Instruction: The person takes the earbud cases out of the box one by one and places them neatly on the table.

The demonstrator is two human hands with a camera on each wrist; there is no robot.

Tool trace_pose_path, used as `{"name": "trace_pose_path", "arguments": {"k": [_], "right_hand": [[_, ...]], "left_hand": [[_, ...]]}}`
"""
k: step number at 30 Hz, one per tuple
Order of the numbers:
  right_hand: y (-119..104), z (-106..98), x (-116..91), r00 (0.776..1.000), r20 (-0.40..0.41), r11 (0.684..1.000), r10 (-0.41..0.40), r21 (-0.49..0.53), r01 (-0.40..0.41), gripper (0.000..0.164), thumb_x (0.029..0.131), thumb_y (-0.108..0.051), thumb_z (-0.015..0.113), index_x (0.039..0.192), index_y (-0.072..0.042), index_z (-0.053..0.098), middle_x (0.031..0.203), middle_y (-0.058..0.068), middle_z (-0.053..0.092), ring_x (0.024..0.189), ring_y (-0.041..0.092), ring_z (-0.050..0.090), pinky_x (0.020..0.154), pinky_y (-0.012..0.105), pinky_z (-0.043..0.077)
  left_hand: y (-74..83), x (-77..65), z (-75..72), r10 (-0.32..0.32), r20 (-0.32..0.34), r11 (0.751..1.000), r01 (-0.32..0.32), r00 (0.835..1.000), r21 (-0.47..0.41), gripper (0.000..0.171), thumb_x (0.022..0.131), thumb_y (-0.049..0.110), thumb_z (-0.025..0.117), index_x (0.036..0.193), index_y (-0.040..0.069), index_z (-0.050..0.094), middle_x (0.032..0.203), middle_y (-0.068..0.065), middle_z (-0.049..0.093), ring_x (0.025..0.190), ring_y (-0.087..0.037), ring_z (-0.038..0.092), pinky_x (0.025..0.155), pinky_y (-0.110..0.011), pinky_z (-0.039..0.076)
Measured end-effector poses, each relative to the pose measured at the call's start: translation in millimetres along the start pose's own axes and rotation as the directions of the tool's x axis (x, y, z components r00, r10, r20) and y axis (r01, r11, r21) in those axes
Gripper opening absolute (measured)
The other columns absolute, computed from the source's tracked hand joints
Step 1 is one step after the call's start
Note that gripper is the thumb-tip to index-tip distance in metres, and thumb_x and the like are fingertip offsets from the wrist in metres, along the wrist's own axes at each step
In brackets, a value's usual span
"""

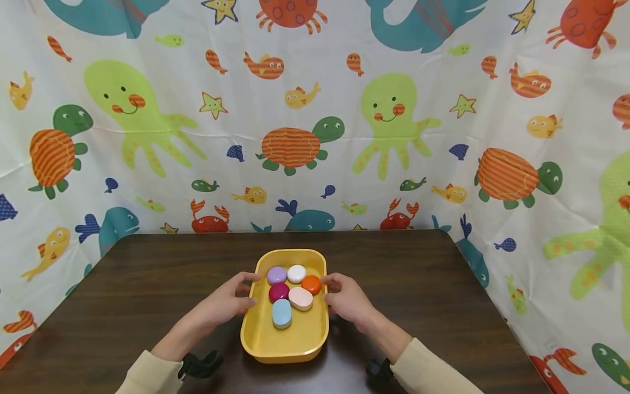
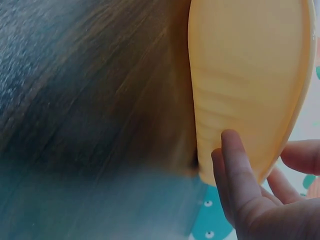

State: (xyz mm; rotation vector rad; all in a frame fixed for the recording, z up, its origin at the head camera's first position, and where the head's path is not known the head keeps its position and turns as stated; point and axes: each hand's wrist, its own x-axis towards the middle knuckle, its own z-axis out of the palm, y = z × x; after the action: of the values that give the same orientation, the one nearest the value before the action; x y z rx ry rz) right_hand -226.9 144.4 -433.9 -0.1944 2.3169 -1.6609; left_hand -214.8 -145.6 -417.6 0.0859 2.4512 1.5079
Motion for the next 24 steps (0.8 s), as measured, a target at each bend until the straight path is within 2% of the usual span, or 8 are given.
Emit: {"name": "trace_pose_path", "arguments": {"k": [24], "right_hand": [[-10.5, 29.5, 16.4, 0.999, 0.036, 0.999, -0.039, 0.015, 0.038, 0.037, 0.095, -0.003, 0.060, 0.131, 0.003, 0.058, 0.133, 0.022, 0.059, 0.108, 0.033, 0.064, 0.084, 0.044, 0.060]], "left_hand": [[-15.4, -8.5, -26.9, -0.021, -0.039, 1.000, 0.022, 0.999, 0.019, 0.055, 0.096, 0.007, 0.063, 0.146, 0.003, 0.043, 0.131, -0.024, 0.052, 0.108, -0.030, 0.059, 0.093, -0.048, 0.056]]}}
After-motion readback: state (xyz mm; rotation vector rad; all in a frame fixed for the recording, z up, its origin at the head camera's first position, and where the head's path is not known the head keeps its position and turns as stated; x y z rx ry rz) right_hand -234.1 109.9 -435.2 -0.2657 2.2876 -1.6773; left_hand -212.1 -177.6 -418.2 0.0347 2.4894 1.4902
